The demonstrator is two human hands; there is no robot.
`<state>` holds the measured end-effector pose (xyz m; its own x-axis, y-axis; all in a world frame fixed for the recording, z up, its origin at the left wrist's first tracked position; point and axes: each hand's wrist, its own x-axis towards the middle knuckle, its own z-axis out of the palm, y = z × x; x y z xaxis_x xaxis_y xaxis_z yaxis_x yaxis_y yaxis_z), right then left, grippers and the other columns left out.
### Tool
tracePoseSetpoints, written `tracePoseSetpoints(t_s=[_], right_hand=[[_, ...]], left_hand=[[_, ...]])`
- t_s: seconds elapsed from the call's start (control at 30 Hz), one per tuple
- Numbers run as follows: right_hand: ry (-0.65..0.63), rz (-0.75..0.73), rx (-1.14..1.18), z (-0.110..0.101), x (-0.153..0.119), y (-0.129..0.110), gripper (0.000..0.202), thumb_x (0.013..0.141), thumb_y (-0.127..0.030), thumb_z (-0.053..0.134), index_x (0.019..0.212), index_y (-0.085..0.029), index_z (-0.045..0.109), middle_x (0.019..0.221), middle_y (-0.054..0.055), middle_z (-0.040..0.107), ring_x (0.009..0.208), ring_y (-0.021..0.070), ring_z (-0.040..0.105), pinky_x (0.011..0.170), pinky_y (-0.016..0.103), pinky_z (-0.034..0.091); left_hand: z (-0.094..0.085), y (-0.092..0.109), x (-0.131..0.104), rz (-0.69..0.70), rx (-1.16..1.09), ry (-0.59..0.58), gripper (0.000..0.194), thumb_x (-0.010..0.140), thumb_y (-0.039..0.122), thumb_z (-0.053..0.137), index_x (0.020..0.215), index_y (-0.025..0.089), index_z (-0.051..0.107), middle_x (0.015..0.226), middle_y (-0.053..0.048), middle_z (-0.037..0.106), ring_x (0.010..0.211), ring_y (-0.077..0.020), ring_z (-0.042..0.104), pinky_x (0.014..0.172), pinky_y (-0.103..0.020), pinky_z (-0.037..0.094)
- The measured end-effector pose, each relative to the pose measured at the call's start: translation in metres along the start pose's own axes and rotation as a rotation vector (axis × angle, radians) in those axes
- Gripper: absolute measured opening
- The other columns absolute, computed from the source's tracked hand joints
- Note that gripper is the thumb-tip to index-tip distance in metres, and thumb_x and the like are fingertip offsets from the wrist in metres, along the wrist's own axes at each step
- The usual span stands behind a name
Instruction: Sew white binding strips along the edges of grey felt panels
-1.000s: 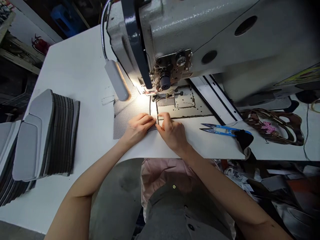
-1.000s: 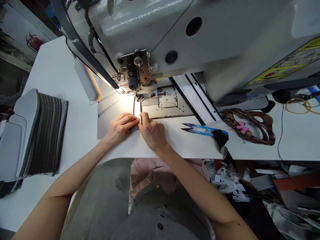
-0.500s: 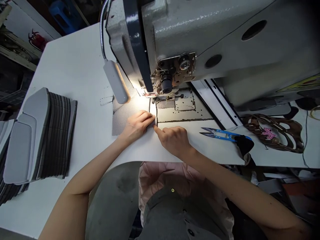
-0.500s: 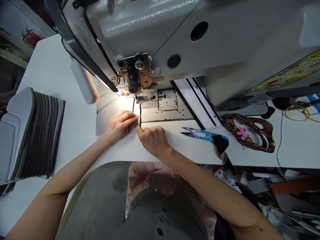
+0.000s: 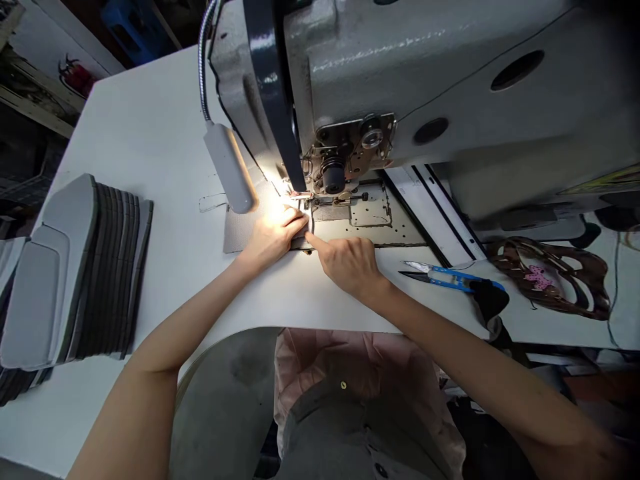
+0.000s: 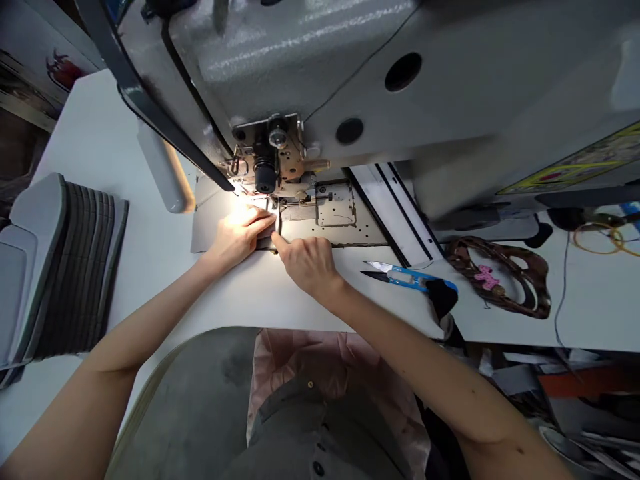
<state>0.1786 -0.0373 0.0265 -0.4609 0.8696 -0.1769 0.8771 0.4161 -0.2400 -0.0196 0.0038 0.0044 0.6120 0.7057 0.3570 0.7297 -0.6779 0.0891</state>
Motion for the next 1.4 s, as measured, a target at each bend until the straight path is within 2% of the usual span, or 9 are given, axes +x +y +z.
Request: tracePoseSetpoints(t_s=[0.23, 0.37, 0.53, 0.7, 0.93, 1.23, 1.4], right_hand=[[0.023, 0.001, -0.012, -0.003, 0.016, 0.003, 0.046, 0.096, -0.01, 0.035, 0.126, -0.027, 0.066, 0.078, 0.011, 0.07, 0.07, 0.0191, 0.06, 0.061, 0.032, 0.02], [0.038, 0.01, -0.023, -0.003, 0.025, 0.003, 0.049, 0.097, -0.011, 0.034, 0.135, -0.028, 0.06, 0.079, 0.011, 0.071, 0.072, 0.0201, 0.061, 0.062, 0.031, 0.022], [0.064, -0.021, -0.036, 0.001, 0.027, 0.004, 0.052, 0.098, -0.011, 0.032, 0.145, -0.023, 0.051, 0.082, 0.012, 0.071, 0.075, 0.0214, 0.063, 0.062, 0.033, 0.022], [0.073, -0.101, -0.005, 0.005, 0.02, 0.001, 0.047, 0.098, -0.011, 0.031, 0.136, -0.019, 0.058, 0.086, 0.011, 0.071, 0.075, 0.0196, 0.061, 0.062, 0.034, 0.022], [0.103, -0.109, -0.013, 0.009, 0.017, 0.0, 0.048, 0.098, -0.011, 0.03, 0.137, -0.019, 0.058, 0.083, 0.009, 0.069, 0.075, 0.0188, 0.061, 0.061, 0.034, 0.02], [0.122, -0.111, -0.016, 0.012, 0.017, 0.0, 0.049, 0.097, -0.011, 0.033, 0.139, -0.02, 0.056, 0.084, 0.009, 0.069, 0.075, 0.0187, 0.059, 0.062, 0.033, 0.022], [0.13, -0.107, -0.014, 0.015, 0.018, 0.001, 0.046, 0.097, -0.012, 0.034, 0.136, -0.02, 0.058, 0.088, 0.009, 0.07, 0.076, 0.019, 0.06, 0.063, 0.033, 0.022]], left_hand=[[-0.003, -0.005, 0.007, 0.032, 0.079, 0.019, 0.032, 0.097, 0.015, 0.04, 0.106, 0.02, 0.071, 0.101, -0.008, 0.073, 0.092, -0.0222, 0.066, 0.073, -0.034, 0.052], [-0.006, -0.004, 0.0, 0.044, 0.011, 0.034, 0.027, 0.095, 0.014, 0.046, 0.109, 0.019, 0.069, 0.105, -0.009, 0.072, 0.099, -0.0217, 0.067, 0.082, -0.035, 0.054], [0.001, -0.015, -0.004, 0.06, -0.042, 0.102, 0.028, 0.098, 0.014, 0.043, 0.107, 0.019, 0.07, 0.104, -0.008, 0.073, 0.102, -0.0192, 0.067, 0.088, -0.035, 0.055], [0.011, -0.026, 0.004, 0.041, -0.081, 0.124, 0.024, 0.101, 0.021, 0.047, 0.103, 0.019, 0.071, 0.103, -0.007, 0.074, 0.102, -0.0184, 0.067, 0.093, -0.037, 0.054], [0.019, -0.027, 0.009, 0.03, -0.058, 0.244, 0.024, 0.1, 0.018, 0.048, 0.093, 0.018, 0.071, 0.094, -0.005, 0.075, 0.095, -0.0171, 0.067, 0.084, -0.032, 0.053], [0.017, -0.028, 0.013, 0.023, -0.069, 0.233, 0.032, 0.1, 0.017, 0.044, 0.084, 0.018, 0.072, 0.085, -0.004, 0.075, 0.094, -0.0182, 0.068, 0.079, -0.032, 0.052], [0.016, -0.026, 0.013, 0.091, -0.023, 0.302, 0.034, 0.099, 0.014, 0.044, 0.077, 0.018, 0.07, 0.081, -0.003, 0.074, 0.079, -0.015, 0.065, 0.073, -0.029, 0.051]])
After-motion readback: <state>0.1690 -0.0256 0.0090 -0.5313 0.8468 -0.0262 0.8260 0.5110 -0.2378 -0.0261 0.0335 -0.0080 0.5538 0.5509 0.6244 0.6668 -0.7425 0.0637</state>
